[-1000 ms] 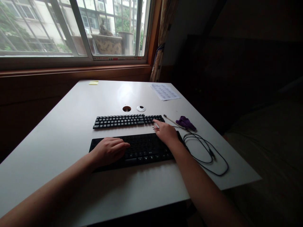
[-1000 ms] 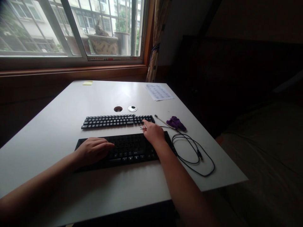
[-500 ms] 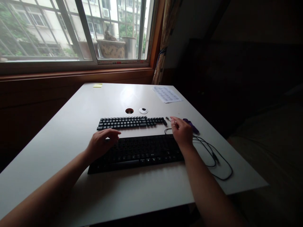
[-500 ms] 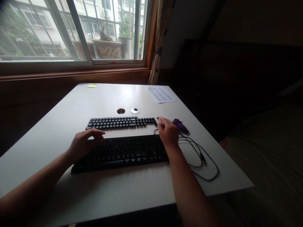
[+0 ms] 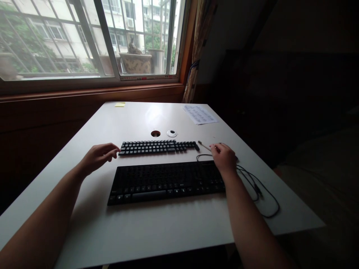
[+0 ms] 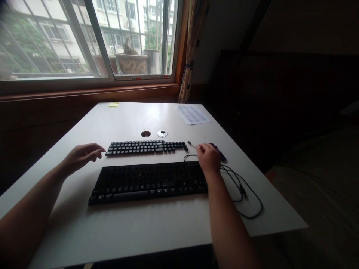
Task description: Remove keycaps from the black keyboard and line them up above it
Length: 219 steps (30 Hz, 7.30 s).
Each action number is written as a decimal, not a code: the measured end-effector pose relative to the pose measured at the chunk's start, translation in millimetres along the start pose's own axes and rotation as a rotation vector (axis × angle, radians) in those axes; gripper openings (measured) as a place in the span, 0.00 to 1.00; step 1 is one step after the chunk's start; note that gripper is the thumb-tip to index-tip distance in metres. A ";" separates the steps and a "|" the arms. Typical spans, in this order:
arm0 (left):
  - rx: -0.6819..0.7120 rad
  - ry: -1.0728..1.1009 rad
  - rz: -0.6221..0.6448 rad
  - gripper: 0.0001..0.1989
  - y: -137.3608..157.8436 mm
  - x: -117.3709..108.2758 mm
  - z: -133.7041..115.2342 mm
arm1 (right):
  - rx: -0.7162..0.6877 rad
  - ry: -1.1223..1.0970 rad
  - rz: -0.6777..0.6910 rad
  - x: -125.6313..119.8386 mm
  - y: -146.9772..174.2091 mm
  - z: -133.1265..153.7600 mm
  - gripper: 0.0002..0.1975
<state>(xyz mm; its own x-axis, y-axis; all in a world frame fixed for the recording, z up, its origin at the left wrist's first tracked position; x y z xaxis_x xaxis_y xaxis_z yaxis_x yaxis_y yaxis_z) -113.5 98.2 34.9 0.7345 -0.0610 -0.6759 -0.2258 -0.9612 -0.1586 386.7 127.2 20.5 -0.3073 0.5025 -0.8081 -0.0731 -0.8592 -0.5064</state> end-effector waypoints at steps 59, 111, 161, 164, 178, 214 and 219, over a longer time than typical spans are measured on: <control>-0.376 0.260 0.528 0.16 13.1 19.0 24.9 | -0.006 -0.064 -0.103 6.4 -6.3 -16.9 0.17; 0.048 -0.552 -0.034 0.12 -10.5 21.4 44.9 | -0.093 -0.079 0.031 12.7 -2.8 -3.7 0.15; 0.068 -0.572 -0.050 0.11 -11.8 23.3 45.1 | -0.202 0.188 0.479 45.1 15.8 73.2 0.27; 0.075 -0.576 -0.053 0.11 -12.3 23.4 46.2 | -0.190 0.213 0.516 44.2 15.8 74.7 0.28; 0.085 -0.593 -0.057 0.11 -12.7 24.0 49.5 | -0.187 0.230 0.563 43.8 15.6 75.6 0.28; 0.085 -0.578 -0.057 0.10 -11.5 24.2 45.6 | -0.185 0.247 0.568 40.8 16.2 78.0 0.28; 0.077 -0.577 -0.054 0.10 -11.8 24.0 46.4 | -0.204 0.251 0.594 39.8 16.8 80.1 0.29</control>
<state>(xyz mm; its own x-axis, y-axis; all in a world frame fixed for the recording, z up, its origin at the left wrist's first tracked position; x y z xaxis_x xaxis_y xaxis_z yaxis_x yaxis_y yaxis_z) -122.9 120.5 -12.8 0.2839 0.1646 -0.9446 -0.2595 -0.9352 -0.2409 297.3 125.0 3.9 -0.0080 -0.0211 -0.9997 0.2284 -0.9734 0.0188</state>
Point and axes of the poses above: each hand's wrist, its own y-axis away from the middle knuckle, its own x-axis out of the palm, z = x × y, the point moved 4 cm from there along -y, towards the middle knuckle, and after that the axes turned 3 degrees about -x, right-handed, at the moved point
